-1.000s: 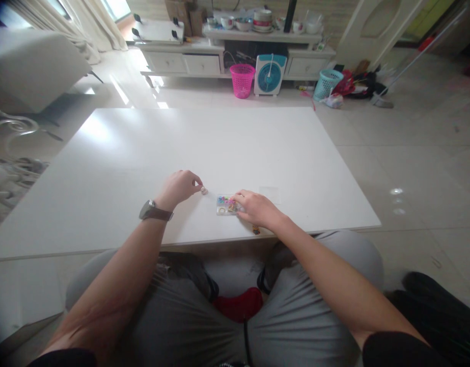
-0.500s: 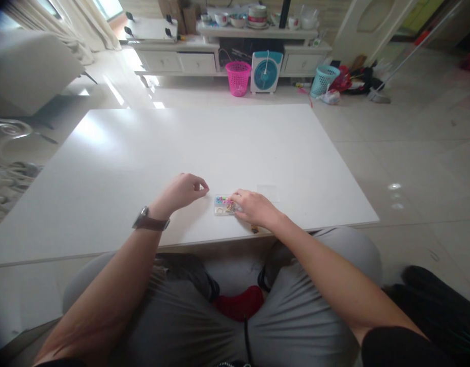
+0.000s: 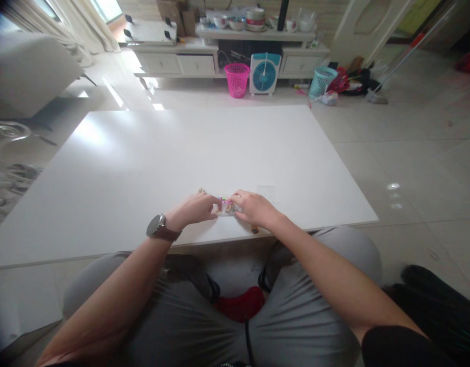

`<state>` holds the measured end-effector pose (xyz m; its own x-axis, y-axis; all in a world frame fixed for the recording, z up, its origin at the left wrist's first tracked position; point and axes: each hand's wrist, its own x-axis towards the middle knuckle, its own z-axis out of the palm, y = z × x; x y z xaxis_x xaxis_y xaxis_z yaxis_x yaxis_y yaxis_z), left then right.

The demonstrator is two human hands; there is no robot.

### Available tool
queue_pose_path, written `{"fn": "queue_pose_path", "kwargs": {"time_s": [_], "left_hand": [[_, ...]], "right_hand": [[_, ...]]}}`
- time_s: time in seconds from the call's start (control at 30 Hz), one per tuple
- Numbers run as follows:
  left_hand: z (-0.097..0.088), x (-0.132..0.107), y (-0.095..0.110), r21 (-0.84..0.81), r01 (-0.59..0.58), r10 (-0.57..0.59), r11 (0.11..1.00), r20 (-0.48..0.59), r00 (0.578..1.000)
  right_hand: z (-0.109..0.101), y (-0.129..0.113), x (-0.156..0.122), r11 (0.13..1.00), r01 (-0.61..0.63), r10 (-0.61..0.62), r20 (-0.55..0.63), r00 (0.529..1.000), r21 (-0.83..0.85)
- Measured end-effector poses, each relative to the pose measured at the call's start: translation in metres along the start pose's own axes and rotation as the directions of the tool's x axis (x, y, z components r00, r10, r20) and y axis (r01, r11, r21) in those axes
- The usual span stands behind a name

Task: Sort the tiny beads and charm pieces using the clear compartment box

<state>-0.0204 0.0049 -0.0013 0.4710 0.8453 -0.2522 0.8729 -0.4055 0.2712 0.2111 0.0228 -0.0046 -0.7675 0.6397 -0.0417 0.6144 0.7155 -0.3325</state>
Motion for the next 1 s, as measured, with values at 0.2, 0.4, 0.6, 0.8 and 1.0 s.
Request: {"fn": "queue_pose_path", "kwargs": {"time_s": [0.2, 0.4, 0.6, 0.8, 1.0], "left_hand": [[-0.0002, -0.0003, 0.0053, -0.011, 0.032, -0.032, 0.999, 0.027, 0.999], [0.0009, 0.001, 0.0074, -0.006, 0.046, -0.046, 0.999, 0.046, 0.998], [0.0002, 0.0, 0.0046, 0.013, 0.031, -0.031, 0.999, -0.009, 0.999], [-0.0062, -0.0032, 0.0037, -0.022, -0.01, 0.009, 1.0, -0.053, 0.999], [-0.0043, -0.0037, 0.0043, -0.001, 0.003, -0.003, 1.0, -0.021, 1.0]], "right_hand": [[-0.0003, -0.0006, 0.0005, 1.0, -0.009, 0.009, 0.003, 1.0, -0.003], [0.0005, -0.0001, 0.0004, 1.0, -0.001, 0.001, -0.004, 1.0, -0.003], [0.0007, 0.0004, 0.0004, 1.0, -0.001, 0.001, 0.003, 1.0, -0.003], [0.0013, 0.0014, -0.0003, 1.0, 0.0, 0.0, 0.003, 1.0, -0.002], [0.004, 0.0054, 0.0008, 0.999, 0.005, -0.005, -0.005, 1.0, 0.048]]}}
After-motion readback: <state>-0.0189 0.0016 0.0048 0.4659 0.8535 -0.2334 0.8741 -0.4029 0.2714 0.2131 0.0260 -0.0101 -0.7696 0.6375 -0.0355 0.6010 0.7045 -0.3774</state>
